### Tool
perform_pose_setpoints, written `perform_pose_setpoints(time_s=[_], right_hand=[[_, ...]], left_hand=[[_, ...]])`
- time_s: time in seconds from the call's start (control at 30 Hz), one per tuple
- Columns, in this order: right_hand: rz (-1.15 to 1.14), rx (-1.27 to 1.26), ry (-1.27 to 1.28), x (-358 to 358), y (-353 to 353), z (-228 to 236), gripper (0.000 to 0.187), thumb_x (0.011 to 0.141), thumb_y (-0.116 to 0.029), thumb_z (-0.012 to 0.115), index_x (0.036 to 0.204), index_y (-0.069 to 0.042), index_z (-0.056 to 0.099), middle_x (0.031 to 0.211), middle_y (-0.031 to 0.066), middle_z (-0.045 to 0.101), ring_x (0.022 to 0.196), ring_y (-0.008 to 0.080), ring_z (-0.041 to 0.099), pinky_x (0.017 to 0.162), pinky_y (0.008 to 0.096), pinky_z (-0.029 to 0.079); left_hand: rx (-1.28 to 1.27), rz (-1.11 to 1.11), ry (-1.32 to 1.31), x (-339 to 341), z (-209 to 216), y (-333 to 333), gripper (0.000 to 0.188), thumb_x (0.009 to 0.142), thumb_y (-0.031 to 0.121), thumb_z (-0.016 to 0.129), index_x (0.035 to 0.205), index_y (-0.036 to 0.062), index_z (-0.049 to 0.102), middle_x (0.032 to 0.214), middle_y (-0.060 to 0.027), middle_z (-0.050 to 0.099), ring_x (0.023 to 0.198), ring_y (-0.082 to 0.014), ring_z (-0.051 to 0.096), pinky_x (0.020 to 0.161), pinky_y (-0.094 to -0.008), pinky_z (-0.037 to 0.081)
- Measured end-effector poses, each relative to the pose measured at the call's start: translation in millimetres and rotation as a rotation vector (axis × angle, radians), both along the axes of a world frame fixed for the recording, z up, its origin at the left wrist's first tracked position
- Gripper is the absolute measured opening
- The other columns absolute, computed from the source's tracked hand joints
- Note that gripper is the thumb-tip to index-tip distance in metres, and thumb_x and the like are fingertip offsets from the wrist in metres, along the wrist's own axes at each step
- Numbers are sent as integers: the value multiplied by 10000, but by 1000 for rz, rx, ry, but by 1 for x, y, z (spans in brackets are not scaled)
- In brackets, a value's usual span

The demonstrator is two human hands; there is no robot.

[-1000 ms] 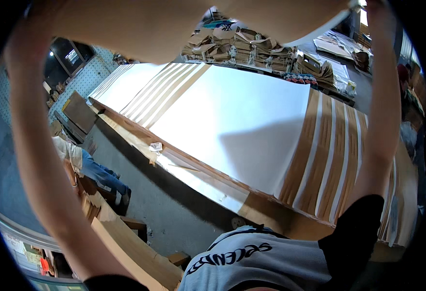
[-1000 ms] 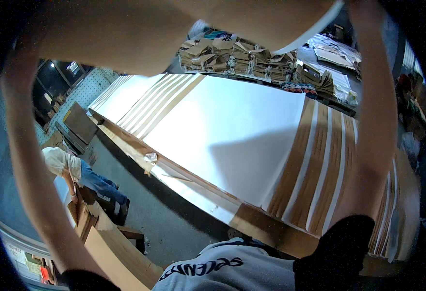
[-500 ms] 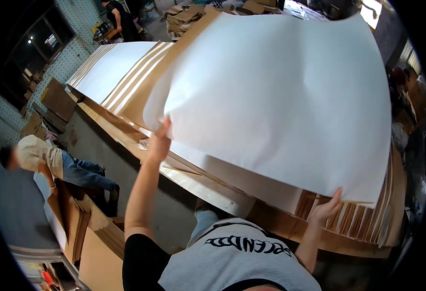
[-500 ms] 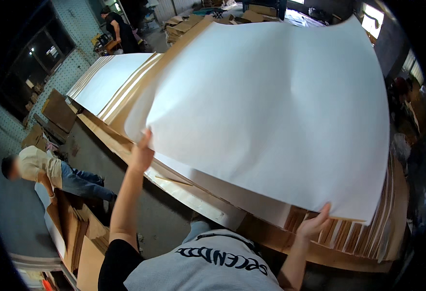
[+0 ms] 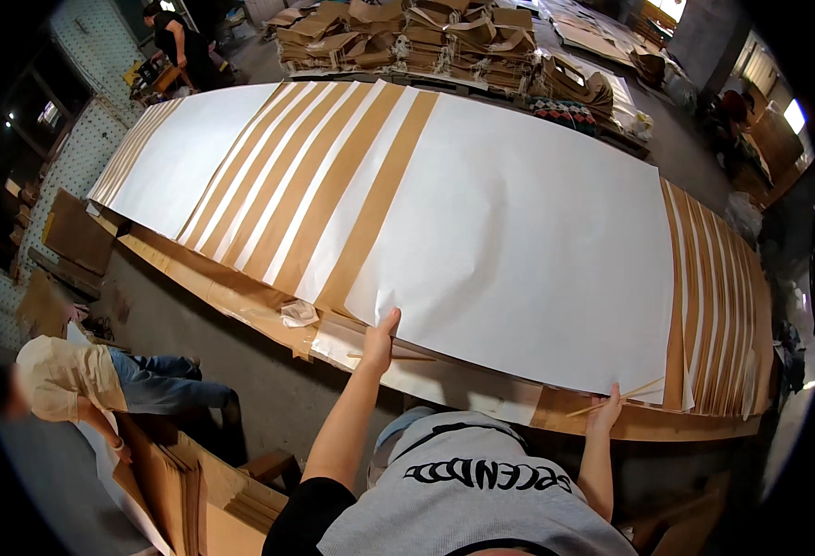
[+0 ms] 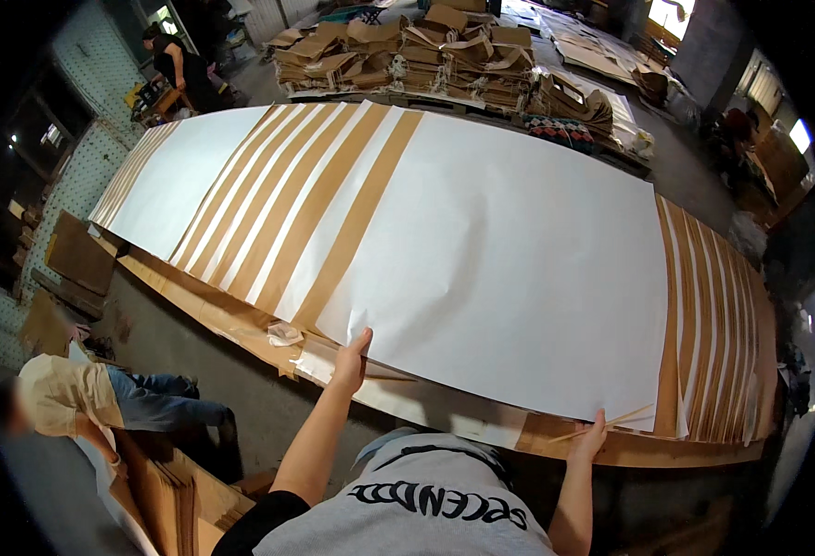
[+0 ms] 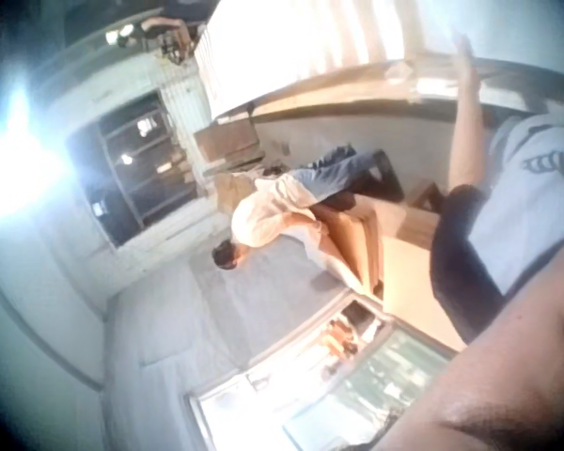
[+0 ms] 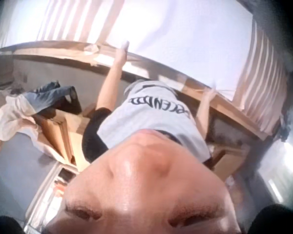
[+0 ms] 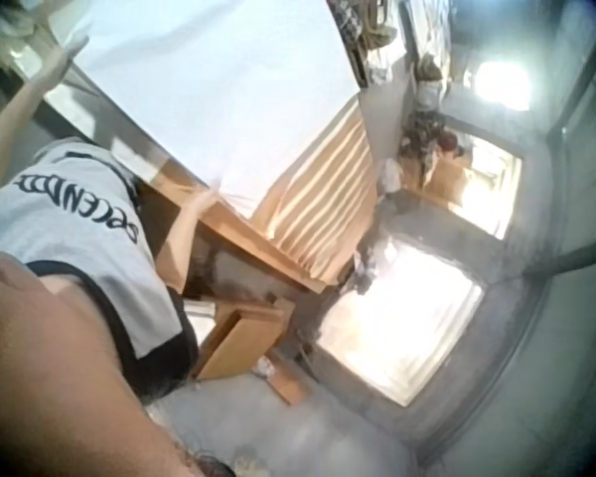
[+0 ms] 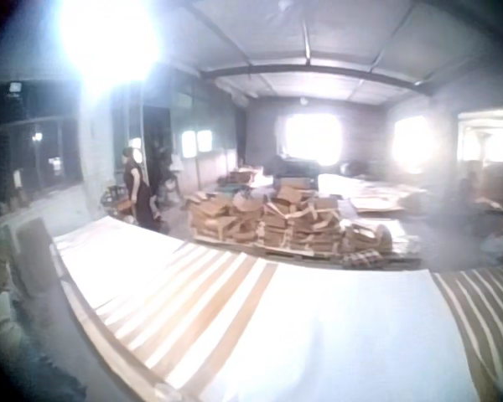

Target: The person repeatedly picks up large white paper sheets from a stack, separates them, and places them onto a wooden workbench. The person uses a thin wooden stick to assist in separating the sheets. The task is performed in a repetitive loop throughout the clip.

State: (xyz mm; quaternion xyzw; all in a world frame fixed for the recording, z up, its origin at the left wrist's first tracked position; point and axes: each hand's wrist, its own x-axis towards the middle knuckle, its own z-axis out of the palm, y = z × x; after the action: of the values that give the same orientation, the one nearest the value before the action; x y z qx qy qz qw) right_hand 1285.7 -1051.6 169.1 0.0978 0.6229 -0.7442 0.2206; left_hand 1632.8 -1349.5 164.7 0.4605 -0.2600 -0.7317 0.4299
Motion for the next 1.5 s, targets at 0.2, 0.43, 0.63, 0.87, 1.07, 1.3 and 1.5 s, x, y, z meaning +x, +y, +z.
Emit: perform_pose_setpoints(time_s=[0.2,0.43,0.63,0.87,1.07,1.3,1.5], right_hand=[[32,4,63,15,-12,4,403,813,-292,557,1110,-45,441,1105,50,466,990,151,437,860,293,325],[63,82,111,20,-16,0,365,816,-281,557,1066,-30,469,1042,24,492,949,125,437,819,266,327],[66,62,157,16,-15,-6,380,820,-266,557,1098,-33,444,1076,34,474,993,147,427,867,269,305],[101,64,156,11,-8,-14,390,833,-264,542,1113,-13,439,1110,59,468,1019,153,427,908,291,300],[134,63,191,23,-19,4,313,851,-260,513,1041,-13,481,1037,50,501,962,139,450,872,271,326],[139,85,193,30,-25,12,259,861,-241,502,1004,-26,492,984,32,509,905,119,455,793,264,347],[176,55,220,13,-12,-5,285,859,-230,504,1036,-9,477,1031,52,508,958,140,459,840,273,349]], left_hand=[[219,-84,-4,17,11,-17,433,821,246,557,1166,4,455,1165,-40,503,1045,-134,473,785,-265,403],[260,-135,61,23,10,-33,447,827,280,533,1191,40,432,1204,-14,477,1071,-153,464,754,-319,415],[247,-137,57,28,3,-33,438,806,279,556,1145,28,437,1110,-43,513,983,-185,502,775,-412,417],[-142,63,-367,89,16,-44,261,857,263,481,906,15,418,619,-72,517,431,-104,476,391,-239,439],[-43,150,-365,107,1,-51,203,883,229,433,840,31,437,642,-54,519,447,-101,481,360,-227,413],[-1,222,-344,104,-2,-51,178,873,206,459,827,35,447,647,-51,526,454,-99,491,363,-229,419],[-118,297,-465,100,7,-51,173,850,197,503,843,37,439,651,-45,517,448,-91,481,356,-213,399]])
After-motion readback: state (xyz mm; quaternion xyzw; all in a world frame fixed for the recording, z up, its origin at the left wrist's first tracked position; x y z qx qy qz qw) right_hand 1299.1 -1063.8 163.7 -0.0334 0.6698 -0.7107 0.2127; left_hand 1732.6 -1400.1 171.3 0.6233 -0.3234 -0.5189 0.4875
